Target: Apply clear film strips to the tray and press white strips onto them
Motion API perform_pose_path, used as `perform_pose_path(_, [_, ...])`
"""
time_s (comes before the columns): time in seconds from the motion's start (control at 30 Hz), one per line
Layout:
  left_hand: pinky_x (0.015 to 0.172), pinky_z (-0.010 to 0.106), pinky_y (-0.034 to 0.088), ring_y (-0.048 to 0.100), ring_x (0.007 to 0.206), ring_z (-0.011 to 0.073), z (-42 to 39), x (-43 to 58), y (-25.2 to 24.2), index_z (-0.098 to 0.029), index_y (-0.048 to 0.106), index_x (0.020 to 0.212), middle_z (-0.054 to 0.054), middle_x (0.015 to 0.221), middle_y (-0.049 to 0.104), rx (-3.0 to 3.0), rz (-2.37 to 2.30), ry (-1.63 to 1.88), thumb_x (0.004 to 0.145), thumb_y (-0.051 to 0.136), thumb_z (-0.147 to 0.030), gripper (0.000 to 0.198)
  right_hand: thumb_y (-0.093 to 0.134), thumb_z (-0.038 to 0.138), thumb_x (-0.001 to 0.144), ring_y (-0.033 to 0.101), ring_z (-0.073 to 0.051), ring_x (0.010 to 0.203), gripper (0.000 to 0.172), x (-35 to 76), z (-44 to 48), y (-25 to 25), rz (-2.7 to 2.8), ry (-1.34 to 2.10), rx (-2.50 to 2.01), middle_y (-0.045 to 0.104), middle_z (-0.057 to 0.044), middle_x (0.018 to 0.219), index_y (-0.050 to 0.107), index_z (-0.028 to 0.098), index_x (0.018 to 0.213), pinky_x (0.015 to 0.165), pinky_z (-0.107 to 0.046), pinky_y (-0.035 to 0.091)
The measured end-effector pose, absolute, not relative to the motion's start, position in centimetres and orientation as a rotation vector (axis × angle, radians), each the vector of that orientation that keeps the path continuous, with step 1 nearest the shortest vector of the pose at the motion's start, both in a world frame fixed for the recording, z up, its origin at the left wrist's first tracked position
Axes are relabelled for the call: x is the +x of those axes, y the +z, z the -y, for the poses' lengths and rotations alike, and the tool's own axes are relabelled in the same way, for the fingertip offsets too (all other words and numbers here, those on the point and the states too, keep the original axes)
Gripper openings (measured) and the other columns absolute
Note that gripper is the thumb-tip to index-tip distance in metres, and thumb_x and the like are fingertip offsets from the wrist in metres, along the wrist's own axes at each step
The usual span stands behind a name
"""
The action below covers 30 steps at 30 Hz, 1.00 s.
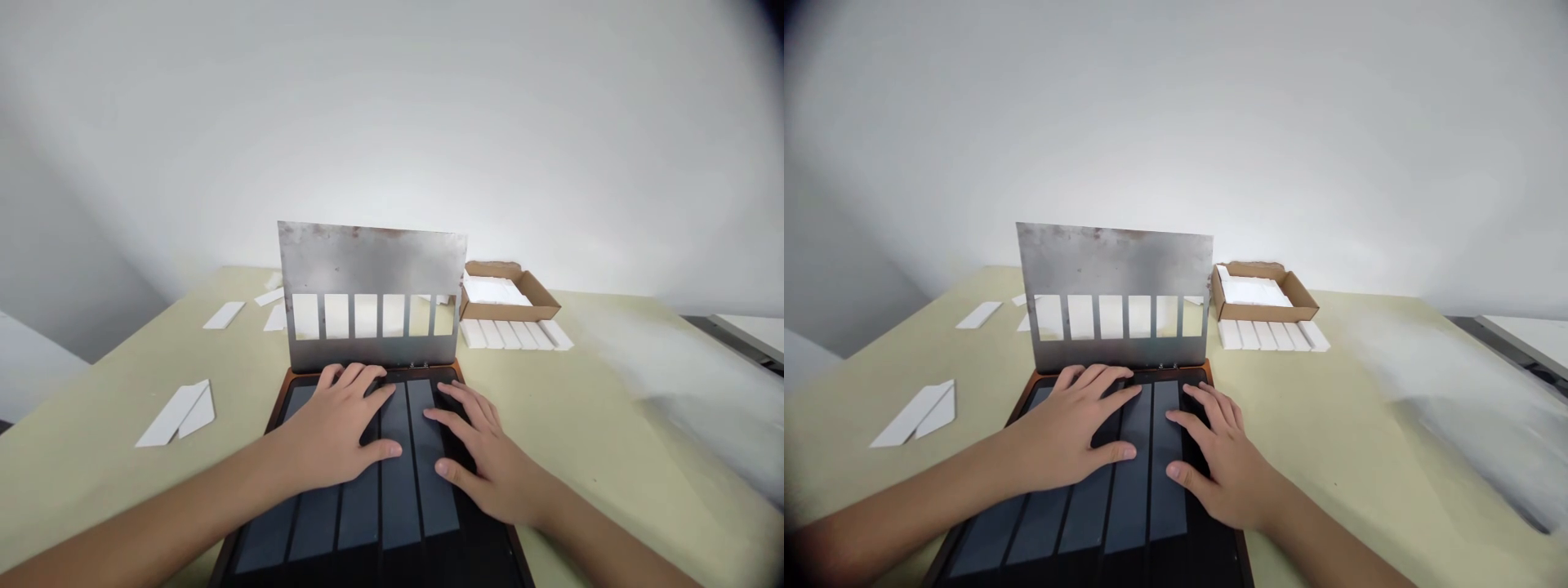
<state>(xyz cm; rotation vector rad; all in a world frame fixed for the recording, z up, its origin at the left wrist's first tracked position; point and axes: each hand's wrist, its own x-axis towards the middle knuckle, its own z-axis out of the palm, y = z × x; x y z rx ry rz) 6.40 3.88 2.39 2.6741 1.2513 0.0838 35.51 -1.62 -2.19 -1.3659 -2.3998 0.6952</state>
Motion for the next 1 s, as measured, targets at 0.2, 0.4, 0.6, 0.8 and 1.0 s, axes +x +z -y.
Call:
perform_pose_path(0.2, [0.115, 0.062, 0.030, 0.044, 0.143, 0.0410, -4.36, 6.30, 2.04, -0.027, 0.058, 0.149, 0.014, 0.154, 0.052, 2.678, -1.227, 0.102, 0.098, 0.055, -0.071, 0.067, 0.049, 0.064, 0.105, 0.008, -0.034, 0.162, 0.060, 35.62, 1.54, -2.24, 2.402, 0.691, -1.373, 0.017, -0.003, 0.174, 0.038, 0.040, 0.160, 0.130, -0.062, 0.023])
perform_pose_path(0.4, [0.116, 0.063, 0.029, 0.044, 0.143, 0.0407, -4.45, 6.08, 1.70, -0.026, 0.056, 0.151, 0.014, 0.154, 0.053, 2.691, -1.219, 0.113, 0.100, 0.055, -0.069, 0.067, 0.050, 0.065, 0.104, 0.009, -0.035, 0.162, 0.064, 35.65, 1.52, -2.25, 2.410, 0.681, -1.380, 0.019, -0.004, 0.174, 0.037, 0.039, 0.161, 0.129, -0.063, 0.023])
perform_pose_path(0.6, [0.115, 0.060, 0.031, 0.045, 0.143, 0.0397, -4.47, 6.07, 1.69, -0.028, 0.055, 0.152, 0.013, 0.154, 0.053, 2.701, -1.221, 0.129, 0.100, 0.053, -0.070, 0.067, 0.052, 0.063, 0.104, 0.014, -0.038, 0.161, 0.065, 35.59, 1.58, -2.21, 2.407, 0.656, -1.369, 0.022, -0.007, 0.174, 0.039, 0.037, 0.162, 0.128, -0.063, 0.027])
perform_pose_path(0.8, [0.116, 0.061, 0.030, 0.045, 0.142, 0.0399, -4.64, 6.12, 1.60, -0.028, 0.055, 0.152, 0.013, 0.154, 0.053, 2.705, -1.220, 0.138, 0.100, 0.054, -0.069, 0.067, 0.051, 0.064, 0.104, 0.014, -0.037, 0.161, 0.065, 35.60, 1.60, -2.13, 2.417, 0.650, -1.371, 0.023, -0.007, 0.173, 0.039, 0.036, 0.162, 0.128, -0.064, 0.027])
perform_pose_path(1.0, [0.116, 0.061, 0.029, 0.045, 0.143, 0.0402, -4.59, 6.12, 1.73, -0.027, 0.056, 0.152, 0.014, 0.153, 0.053, 2.698, -1.213, 0.131, 0.100, 0.053, -0.070, 0.067, 0.052, 0.063, 0.104, 0.013, -0.037, 0.161, 0.065, 35.67, 1.70, -2.10, 2.415, 0.665, -1.371, 0.021, -0.006, 0.174, 0.037, 0.038, 0.162, 0.128, -0.064, 0.027])
